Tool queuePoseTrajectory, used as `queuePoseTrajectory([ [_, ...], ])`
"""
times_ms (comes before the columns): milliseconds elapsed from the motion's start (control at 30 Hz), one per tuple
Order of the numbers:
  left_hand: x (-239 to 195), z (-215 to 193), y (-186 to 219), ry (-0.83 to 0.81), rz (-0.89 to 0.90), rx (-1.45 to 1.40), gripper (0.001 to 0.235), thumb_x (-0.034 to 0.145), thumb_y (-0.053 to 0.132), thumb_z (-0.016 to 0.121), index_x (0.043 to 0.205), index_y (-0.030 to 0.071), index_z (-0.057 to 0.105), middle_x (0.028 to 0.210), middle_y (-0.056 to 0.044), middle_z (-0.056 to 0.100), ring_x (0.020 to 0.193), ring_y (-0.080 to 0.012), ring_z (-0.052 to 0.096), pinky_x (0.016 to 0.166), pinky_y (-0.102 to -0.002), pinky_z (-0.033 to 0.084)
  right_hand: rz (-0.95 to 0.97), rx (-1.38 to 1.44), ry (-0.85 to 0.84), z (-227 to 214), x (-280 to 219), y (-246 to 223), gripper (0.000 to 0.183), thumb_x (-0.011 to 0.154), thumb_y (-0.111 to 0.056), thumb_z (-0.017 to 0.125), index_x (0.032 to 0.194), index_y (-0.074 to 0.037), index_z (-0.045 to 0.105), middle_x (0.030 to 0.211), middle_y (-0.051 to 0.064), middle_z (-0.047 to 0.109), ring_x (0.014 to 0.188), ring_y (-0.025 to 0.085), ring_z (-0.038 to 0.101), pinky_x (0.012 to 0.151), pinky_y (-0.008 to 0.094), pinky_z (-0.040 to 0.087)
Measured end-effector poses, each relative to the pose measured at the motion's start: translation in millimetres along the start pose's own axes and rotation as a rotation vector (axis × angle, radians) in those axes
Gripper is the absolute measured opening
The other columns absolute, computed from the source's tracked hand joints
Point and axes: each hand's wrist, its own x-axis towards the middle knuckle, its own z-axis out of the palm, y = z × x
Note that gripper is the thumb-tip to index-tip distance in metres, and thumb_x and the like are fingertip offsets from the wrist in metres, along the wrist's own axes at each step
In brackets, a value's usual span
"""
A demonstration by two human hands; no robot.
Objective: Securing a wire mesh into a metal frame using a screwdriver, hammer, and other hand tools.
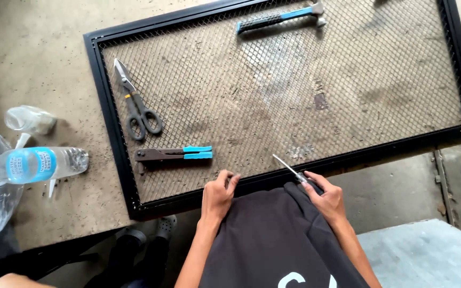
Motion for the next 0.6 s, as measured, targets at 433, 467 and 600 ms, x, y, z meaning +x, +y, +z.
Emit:
queuePoseTrajectory([
  [433, 15.8, 27.4, 16.5, 0.086, -0.118, 0.111, 0.061, 0.08, 0.017, 0.054, 0.139, 0.017, 0.041, 0.054, -0.01, 0.059, 0.056, -0.0458, 0.061, 0.058, -0.056, 0.044, 0.311, -0.347, -0.544, -57.5, 42.2, 48.0, 0.042, 0.091, -0.018, 0.063, 0.132, -0.021, 0.07, 0.134, 0.0, 0.074, 0.126, 0.021, 0.066, 0.109, 0.034, 0.045],
  [467, 10.1, 26.0, 17.0, 0.102, -0.135, 0.104, 0.061, 0.08, 0.017, 0.054, 0.139, 0.017, 0.041, 0.054, -0.01, 0.059, 0.056, -0.0458, 0.061, 0.058, -0.056, 0.044, 0.294, -0.358, -0.558, -60.5, 44.9, 48.1, 0.042, 0.091, -0.018, 0.063, 0.132, -0.021, 0.07, 0.134, 0.0, 0.074, 0.126, 0.021, 0.066, 0.109, 0.034, 0.045],
  [600, -4.0, 24.3, 5.6, 0.19, 0.013, 0.072, 0.074, 0.081, 0.005, 0.061, 0.151, 0.015, 0.038, 0.125, -0.013, 0.048, 0.076, -0.0415, 0.059, 0.064, -0.052, 0.049, 0.168, -0.392, -0.488, -55.8, 63.8, 60.8, 0.034, 0.085, -0.021, 0.072, 0.118, -0.02, 0.073, 0.107, 0.0, 0.081, 0.102, 0.019, 0.073, 0.095, 0.031, 0.05],
])
